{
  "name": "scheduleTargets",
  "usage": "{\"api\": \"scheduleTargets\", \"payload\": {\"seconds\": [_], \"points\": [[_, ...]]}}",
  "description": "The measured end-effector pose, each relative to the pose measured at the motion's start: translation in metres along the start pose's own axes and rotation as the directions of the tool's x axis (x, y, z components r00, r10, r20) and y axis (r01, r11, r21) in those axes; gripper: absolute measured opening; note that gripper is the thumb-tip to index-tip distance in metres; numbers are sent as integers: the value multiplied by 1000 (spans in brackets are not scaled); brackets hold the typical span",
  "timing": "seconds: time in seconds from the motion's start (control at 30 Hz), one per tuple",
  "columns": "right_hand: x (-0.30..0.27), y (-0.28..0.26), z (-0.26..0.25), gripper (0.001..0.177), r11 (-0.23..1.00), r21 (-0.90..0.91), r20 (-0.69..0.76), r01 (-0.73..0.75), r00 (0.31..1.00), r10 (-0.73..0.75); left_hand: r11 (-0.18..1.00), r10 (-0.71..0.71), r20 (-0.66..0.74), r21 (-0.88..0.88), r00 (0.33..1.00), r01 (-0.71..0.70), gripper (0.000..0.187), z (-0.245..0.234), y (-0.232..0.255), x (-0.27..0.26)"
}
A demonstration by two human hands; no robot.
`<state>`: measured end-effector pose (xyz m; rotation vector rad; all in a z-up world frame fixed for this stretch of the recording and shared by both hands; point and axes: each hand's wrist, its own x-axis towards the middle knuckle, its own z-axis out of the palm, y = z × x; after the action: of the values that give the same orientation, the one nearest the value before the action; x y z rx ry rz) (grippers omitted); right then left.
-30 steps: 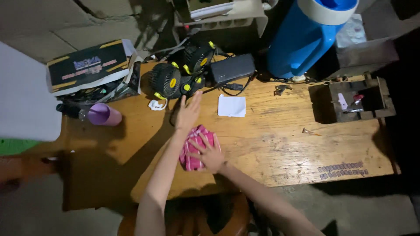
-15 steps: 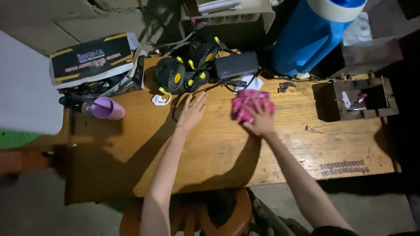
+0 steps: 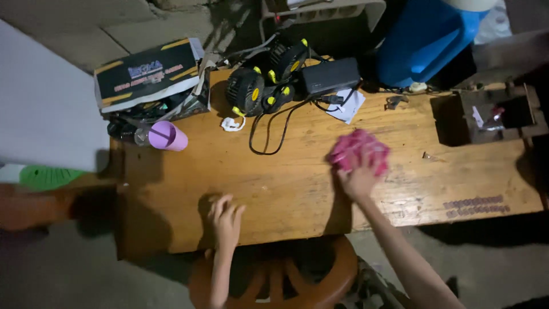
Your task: Cleaning a wooden desk and an orange plastic chair with a pink cloth.
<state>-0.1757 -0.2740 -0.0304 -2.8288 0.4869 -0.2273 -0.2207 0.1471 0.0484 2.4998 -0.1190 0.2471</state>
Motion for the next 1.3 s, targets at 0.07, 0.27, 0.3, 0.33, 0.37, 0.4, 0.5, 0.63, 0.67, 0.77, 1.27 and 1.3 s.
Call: {"api": "scheduleTargets", "payload": {"seconds": [0.07, 0.27, 0.3, 0.33, 0.37, 0.4, 0.5, 0.63, 0.67, 0.77, 1.27, 1.3], "points": [[-23, -50, -2, 62, 979, 127, 344, -160, 933, 108, 983, -122, -2, -141, 993, 120, 29, -16, -19, -37], [-111, -171, 5, 52, 736, 256, 423, 627, 612, -668, 903, -397, 200, -93, 896, 420, 35, -68, -16, -98], [-122, -198, -11, 77, 583, 284, 313, 761, 501, -807, 851, -509, 287, 31, 811, 524, 33, -83, -3, -98], [-129, -213, -21, 77, 584, 285, 315, 760, 501, -806, 851, -510, 289, 32, 810, 524, 33, -88, 3, -98], [-136, -227, -30, 80, 525, 284, 374, 802, 412, -831, 888, -453, 257, 40, 854, 459, 28, -92, 8, -99], [-142, -241, -40, 85, 462, 288, 430, 839, 318, -845, 919, -392, 226, 49, 892, 391, 24, -96, 14, -99], [-146, -234, -35, 86, 423, 297, 377, 856, 302, -876, 969, -237, 226, 131, 945, 212, 22, -109, 23, -97], [-126, -185, -18, 86, 408, 289, 341, 866, 305, -889, 958, -262, 234, 183, 936, 222, 21, -108, 2, -117], [-117, -166, -5, 80, 372, 354, 304, 858, 271, -913, 913, -388, 270, 240, 881, 328, 22, -107, -5, -123], [-82, -128, -31, 74, 472, 409, 322, 781, 360, -876, 822, -526, 244, 391, 815, 414, 23, -102, -22, -151], [-9, 284, -38, 92, 994, -110, 229, -24, 972, 49, 655, -670, -311, 180, 675, 734, 31, -29, -145, -230], [-17, 309, -35, 92, 995, -100, 143, -22, 989, 36, 566, -637, -368, 373, 678, 735, 30, -33, -144, -224]]}}
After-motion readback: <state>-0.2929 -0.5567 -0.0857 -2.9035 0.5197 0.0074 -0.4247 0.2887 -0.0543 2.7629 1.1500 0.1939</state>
